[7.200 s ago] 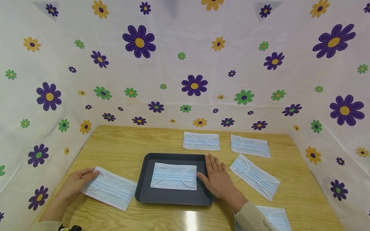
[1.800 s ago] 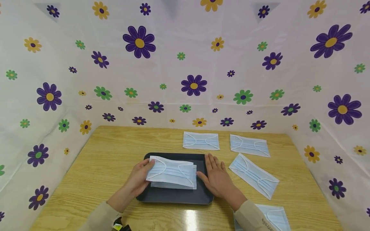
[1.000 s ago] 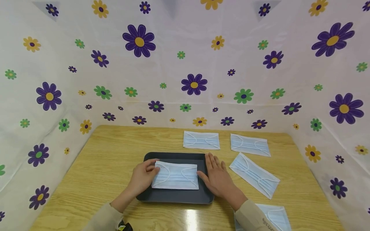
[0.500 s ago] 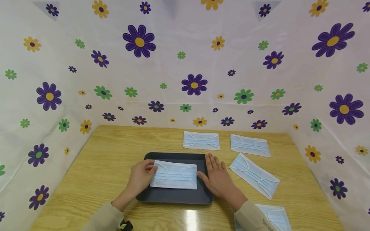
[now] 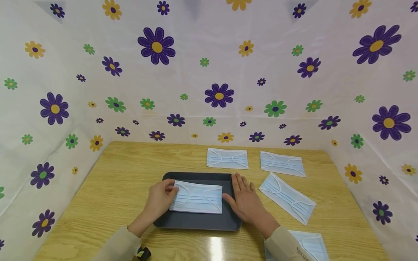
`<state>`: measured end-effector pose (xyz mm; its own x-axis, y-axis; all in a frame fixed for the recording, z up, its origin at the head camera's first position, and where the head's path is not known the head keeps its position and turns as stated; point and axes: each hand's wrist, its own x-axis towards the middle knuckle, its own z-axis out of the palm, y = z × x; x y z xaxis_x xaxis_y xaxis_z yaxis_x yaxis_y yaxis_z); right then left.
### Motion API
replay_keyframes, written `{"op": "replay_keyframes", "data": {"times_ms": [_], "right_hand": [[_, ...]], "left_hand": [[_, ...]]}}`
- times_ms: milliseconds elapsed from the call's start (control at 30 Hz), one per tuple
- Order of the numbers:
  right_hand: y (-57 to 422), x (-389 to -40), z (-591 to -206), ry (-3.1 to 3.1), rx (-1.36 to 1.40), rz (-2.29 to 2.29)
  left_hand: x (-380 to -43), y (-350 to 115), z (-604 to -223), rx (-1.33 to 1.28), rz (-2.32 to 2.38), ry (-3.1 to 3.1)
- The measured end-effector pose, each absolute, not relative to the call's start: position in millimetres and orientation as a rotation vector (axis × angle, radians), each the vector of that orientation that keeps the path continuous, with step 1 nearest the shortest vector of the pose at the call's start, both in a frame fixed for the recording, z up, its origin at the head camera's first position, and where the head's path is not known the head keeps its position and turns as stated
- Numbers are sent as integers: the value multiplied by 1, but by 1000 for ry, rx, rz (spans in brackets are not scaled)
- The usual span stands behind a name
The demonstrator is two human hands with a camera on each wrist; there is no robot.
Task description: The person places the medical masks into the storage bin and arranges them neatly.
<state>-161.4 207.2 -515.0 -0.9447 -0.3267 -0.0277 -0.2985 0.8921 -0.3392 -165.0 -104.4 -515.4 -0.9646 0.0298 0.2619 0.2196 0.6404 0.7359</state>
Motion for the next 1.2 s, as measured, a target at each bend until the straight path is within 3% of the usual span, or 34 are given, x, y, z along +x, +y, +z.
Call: {"op": "replay_keyframes", "data": {"times_ms": [1200], "right_hand": [[207,-162,-515,2974,-483,-510]], "left_hand": [[-162,-110,-507,-267,-1015,-2652]]}}
